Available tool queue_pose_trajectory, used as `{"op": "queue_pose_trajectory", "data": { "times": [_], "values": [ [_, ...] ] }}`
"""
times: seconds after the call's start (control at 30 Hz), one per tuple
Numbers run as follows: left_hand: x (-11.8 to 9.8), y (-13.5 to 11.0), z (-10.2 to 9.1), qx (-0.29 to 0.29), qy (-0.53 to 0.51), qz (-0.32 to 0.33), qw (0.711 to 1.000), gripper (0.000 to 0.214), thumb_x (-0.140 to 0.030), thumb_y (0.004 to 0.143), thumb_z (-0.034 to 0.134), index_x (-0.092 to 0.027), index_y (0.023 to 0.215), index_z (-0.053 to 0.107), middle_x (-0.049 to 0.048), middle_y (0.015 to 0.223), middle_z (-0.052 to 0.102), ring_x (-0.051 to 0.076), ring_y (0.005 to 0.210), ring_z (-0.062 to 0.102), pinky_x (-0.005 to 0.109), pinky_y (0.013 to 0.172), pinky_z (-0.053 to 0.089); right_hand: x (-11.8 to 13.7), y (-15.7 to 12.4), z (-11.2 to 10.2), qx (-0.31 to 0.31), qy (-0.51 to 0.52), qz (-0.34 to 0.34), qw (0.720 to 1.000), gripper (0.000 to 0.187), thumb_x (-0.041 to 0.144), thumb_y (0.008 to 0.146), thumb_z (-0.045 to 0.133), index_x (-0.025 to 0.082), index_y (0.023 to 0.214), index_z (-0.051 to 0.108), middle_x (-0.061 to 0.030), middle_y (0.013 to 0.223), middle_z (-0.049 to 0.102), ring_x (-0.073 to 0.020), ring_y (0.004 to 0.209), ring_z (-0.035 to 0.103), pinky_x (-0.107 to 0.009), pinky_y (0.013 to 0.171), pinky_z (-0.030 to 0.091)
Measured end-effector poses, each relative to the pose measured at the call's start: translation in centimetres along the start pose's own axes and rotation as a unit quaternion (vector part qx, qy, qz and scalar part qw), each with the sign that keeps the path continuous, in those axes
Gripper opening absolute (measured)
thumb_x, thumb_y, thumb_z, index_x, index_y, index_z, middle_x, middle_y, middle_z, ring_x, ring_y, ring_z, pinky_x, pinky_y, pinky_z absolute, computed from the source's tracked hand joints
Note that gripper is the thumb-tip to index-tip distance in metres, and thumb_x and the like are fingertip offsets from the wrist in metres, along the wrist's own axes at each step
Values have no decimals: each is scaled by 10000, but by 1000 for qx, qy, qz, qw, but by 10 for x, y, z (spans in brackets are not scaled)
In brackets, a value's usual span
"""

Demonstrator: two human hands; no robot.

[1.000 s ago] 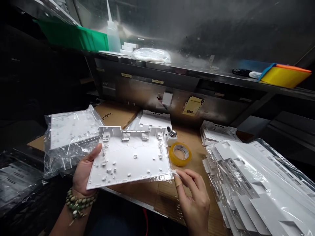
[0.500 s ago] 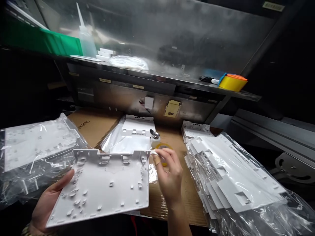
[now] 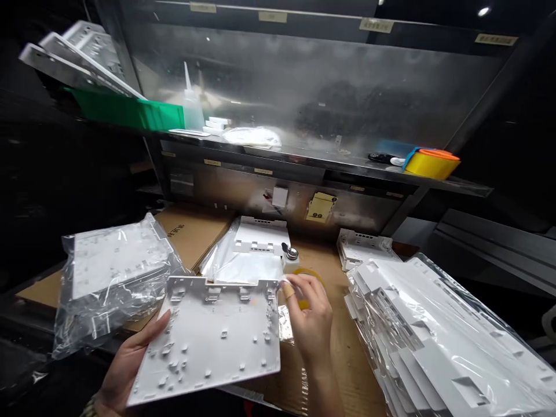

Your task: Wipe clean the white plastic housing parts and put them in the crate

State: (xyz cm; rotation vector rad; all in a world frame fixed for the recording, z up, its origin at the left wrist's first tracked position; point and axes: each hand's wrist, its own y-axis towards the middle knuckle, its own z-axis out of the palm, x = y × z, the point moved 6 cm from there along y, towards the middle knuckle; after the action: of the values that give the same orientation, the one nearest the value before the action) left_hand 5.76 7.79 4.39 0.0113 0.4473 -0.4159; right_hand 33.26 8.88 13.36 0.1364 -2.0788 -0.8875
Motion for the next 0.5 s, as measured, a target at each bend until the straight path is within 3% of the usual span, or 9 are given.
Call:
{"op": "queue_pose_trajectory", "data": {
  "times": [0.1, 0.2, 0.3, 0.5],
  "values": [
    [14, 9, 19, -99, 55, 48, 992, 835, -88, 966, 567, -435, 1613, 169, 93, 1390, 689, 317, 1212, 684, 535, 1161, 456, 57, 7, 22, 17, 52, -98, 994, 124, 239, 968, 662, 232, 1053, 752, -58, 990, 714, -201, 925, 673, -359, 796, 580],
    [31, 16, 49, -127, 75, 45, 988, 897, -87, 910, 684, -485, 1589, 253, 38, 1401, 692, 297, 1205, 696, 469, 1120, 511, 100, 11, 45, 30, 62, -169, 983, 154, 176, 964, 651, 232, 1081, 733, -50, 1004, 708, -199, 932, 643, -361, 815, 541],
    [39, 18, 66, -128, 70, 37, 989, 883, -103, 895, 721, -491, 1573, 310, 17, 1426, 677, 284, 1233, 681, 416, 1122, 509, 106, 15, 55, 35, 36, -187, 981, 158, 176, 965, 654, 240, 1089, 728, -38, 1019, 716, -202, 929, 631, -369, 837, 509],
    [41, 20, 70, -121, 59, 51, 990, 890, -101, 877, 746, -465, 1574, 329, 29, 1431, 673, 287, 1262, 660, 397, 1132, 500, 94, 12, 47, 18, 48, -168, 984, 159, 174, 970, 649, 243, 1085, 734, -40, 1026, 717, -201, 950, 636, -363, 857, 500]
  ]
}}
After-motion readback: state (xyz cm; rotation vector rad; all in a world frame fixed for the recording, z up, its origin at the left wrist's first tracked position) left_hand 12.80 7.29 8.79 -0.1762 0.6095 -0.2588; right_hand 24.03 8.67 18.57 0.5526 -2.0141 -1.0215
